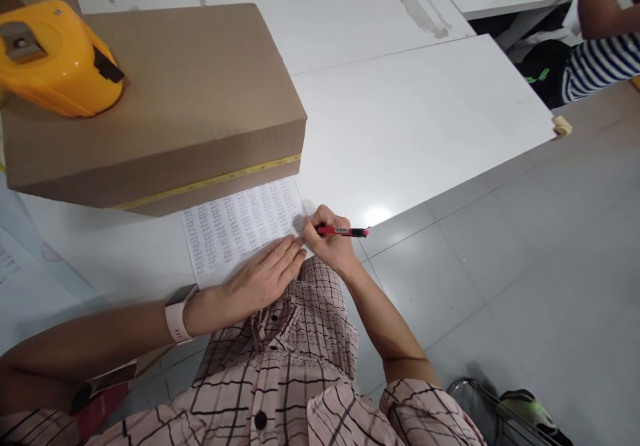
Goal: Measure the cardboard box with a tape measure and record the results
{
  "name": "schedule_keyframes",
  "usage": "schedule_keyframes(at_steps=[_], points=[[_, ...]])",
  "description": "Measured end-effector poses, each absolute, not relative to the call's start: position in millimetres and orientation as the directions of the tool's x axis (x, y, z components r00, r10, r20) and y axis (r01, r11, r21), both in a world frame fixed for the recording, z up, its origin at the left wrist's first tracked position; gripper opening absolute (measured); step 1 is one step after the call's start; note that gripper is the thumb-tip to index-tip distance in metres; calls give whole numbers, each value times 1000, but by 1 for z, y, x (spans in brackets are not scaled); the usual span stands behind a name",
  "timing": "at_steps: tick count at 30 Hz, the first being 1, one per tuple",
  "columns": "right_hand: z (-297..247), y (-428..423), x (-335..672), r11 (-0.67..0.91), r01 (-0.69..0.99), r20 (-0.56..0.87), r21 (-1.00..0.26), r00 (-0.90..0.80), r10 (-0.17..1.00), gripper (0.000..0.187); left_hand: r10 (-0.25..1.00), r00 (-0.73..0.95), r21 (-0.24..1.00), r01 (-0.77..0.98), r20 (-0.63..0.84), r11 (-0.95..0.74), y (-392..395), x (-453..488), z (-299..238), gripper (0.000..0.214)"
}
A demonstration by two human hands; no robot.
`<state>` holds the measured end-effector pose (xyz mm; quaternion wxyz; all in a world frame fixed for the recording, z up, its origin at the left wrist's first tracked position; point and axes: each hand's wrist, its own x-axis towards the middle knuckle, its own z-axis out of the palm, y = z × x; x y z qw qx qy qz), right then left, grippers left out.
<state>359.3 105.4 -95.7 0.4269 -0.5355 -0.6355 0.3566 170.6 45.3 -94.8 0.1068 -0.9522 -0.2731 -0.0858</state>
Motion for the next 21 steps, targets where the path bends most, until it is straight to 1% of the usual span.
schedule_keyframes(at_steps=[3,5,6,8,10,13,16,17,18,19,21], points=[[-97,106,359,178,364,207,-914,44,977,36,503,833,-147,541,232,-828,46,170,-93,58],[-95,112,365,192,379,261,-905,141,955,30,501,835,-152,539,229,-829,47,170,-90,55],[-93,117,370,211,417,299,-884,158,941,25,499,837,-153,536,222,-831,48,169,-88,53],[-90,133,382,265,555,386,-789,111,916,14,493,845,-151,525,206,-837,51,169,-86,51],[-88,154,394,312,707,461,-635,23,887,5,487,851,-145,516,197,-844,53,169,-85,49],[-93,184,409,270,864,490,-424,-32,871,25,490,848,-104,516,202,-850,54,170,-83,48],[-100,200,416,228,920,436,-320,-71,897,32,510,830,50,512,225,-857,56,168,-64,42],[-101,202,416,233,924,421,-304,-89,903,33,522,809,103,515,270,-851,59,165,-52,38],[-102,203,417,242,924,415,-296,-104,904,35,538,769,137,526,345,-840,63,161,-37,34],[-103,203,417,246,923,420,-296,-106,901,39,555,704,147,554,443,-820,68,155,-20,30],[-103,202,417,238,918,436,-316,-82,896,47,553,507,109,664,661,-740,82,137,18,26]])
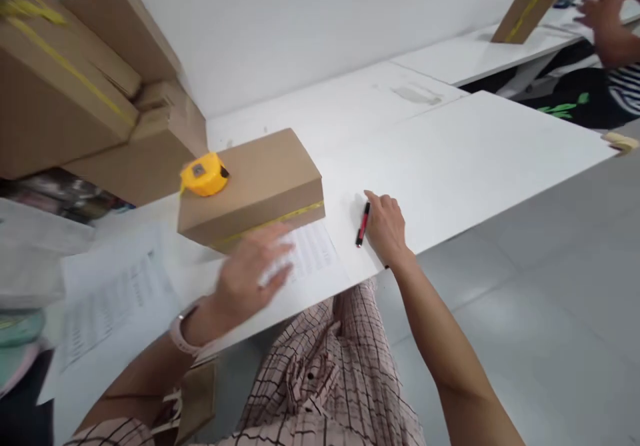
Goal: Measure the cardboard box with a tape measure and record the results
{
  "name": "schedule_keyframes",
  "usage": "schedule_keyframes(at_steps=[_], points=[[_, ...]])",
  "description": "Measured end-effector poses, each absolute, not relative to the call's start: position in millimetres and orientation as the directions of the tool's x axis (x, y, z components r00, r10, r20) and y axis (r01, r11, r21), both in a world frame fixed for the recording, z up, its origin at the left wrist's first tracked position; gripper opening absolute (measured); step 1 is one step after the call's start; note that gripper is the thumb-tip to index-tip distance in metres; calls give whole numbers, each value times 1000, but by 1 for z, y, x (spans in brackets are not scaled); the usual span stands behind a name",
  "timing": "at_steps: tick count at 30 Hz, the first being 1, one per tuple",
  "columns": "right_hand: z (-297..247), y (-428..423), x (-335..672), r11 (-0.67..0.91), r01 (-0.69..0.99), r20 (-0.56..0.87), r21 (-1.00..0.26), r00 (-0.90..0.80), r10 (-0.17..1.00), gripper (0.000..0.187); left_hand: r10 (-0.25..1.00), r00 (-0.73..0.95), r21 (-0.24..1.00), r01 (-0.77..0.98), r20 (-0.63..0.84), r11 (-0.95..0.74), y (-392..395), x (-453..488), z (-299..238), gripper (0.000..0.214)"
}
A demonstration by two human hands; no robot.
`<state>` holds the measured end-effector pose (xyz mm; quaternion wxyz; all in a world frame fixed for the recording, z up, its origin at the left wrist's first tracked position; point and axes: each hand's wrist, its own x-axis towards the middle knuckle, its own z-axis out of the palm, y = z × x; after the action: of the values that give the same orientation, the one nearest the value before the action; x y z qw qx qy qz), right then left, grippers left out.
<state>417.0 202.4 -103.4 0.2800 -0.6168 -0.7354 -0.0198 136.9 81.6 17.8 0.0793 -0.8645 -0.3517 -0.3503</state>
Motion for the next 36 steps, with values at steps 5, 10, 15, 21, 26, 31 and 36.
schedule_keyframes(at_steps=[5,10,15,21,26,31,36], points=[[-104,203,417,182,878,449,-443,41,893,49,622,29,186,943,782,-277,134,73,85,40],[-104,203,417,158,856,440,-492,88,894,42,926,-97,419,905,365,-70,178,39,76,68],[-106,206,419,157,819,478,-552,156,865,44,894,-190,751,626,405,-208,153,60,78,54],[-89,187,406,310,664,646,-681,346,680,39,998,-56,999,-25,33,-35,83,106,103,52],[-25,117,364,274,34,276,-961,125,953,35,989,148,999,19,-28,26,53,128,85,56],[22,69,342,-92,-197,23,-976,-514,857,46,964,247,979,197,-103,54,37,131,66,64],[28,73,333,-115,-181,-10,-977,-500,866,35,952,283,966,255,-115,41,33,110,74,63]])
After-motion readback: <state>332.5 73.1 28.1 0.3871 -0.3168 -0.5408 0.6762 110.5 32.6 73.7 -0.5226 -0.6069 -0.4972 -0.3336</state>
